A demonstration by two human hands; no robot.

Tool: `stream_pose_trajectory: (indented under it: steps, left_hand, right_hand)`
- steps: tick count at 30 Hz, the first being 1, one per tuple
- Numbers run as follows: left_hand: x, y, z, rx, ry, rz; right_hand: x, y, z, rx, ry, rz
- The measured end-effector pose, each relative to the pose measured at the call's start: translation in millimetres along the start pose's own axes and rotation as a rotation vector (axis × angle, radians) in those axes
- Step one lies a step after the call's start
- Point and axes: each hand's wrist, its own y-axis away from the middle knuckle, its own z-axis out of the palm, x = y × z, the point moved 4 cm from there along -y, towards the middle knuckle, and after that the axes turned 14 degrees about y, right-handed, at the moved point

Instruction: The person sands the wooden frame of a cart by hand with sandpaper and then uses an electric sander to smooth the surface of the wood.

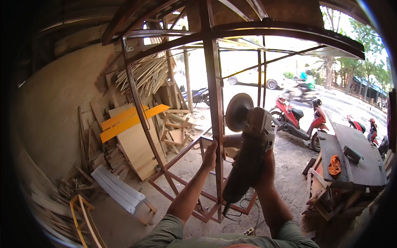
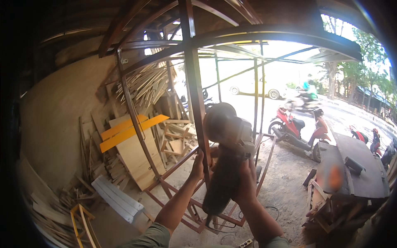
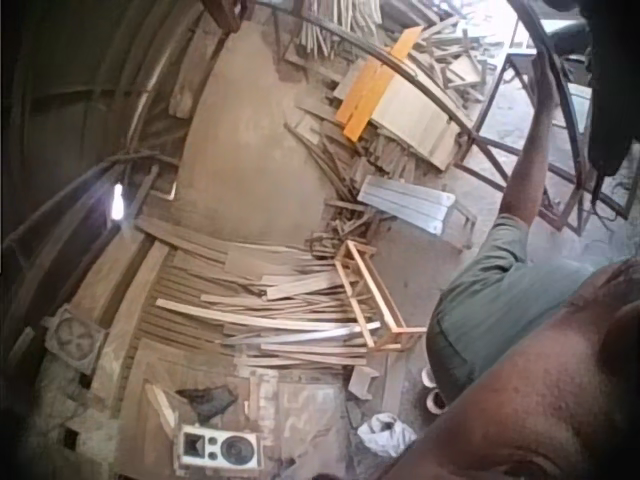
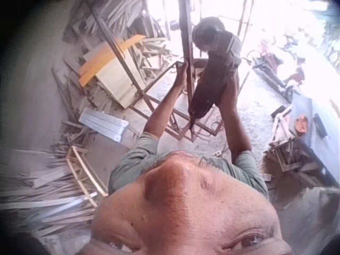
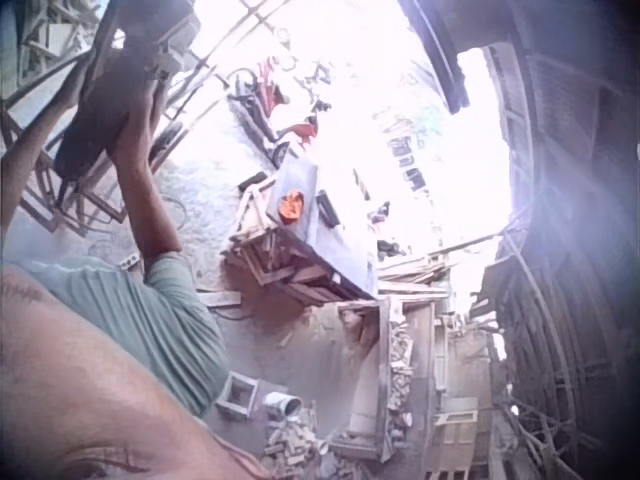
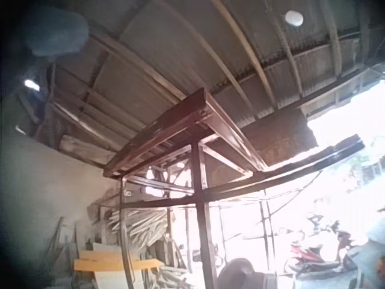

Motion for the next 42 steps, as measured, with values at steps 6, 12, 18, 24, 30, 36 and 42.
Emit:
stream_pose_trajectory:
  steps: [6,12,18,24,30,36,42]
  left_hand:
    - [-4,-7,-34,0.064,-0.124,0.052]
    - [-12,-8,-25,-0.069,-0.087,0.034]
    - [-7,-4,-18,-0.243,0.089,0.054]
    - [5,2,-10,-0.298,0.131,0.025]
    - [-7,0,-9,-0.211,0.317,-0.123]
    - [-21,-12,-55,-0.248,0.0,-0.144]
    - [11,4,4,-0.207,0.208,0.072]
  right_hand:
    - [-47,-61,84,-0.028,0.3,-0.043]
    - [-57,-87,117,-0.013,0.307,-0.06]
    - [-43,-92,122,0.028,0.313,-0.019]
    - [-28,-90,118,0.068,0.366,-0.054]
    - [-26,-95,111,0.109,0.391,-0.056]
    - [-33,-99,135,0.064,0.312,-0.016]
    - [-41,-92,124,0.063,0.271,0.047]
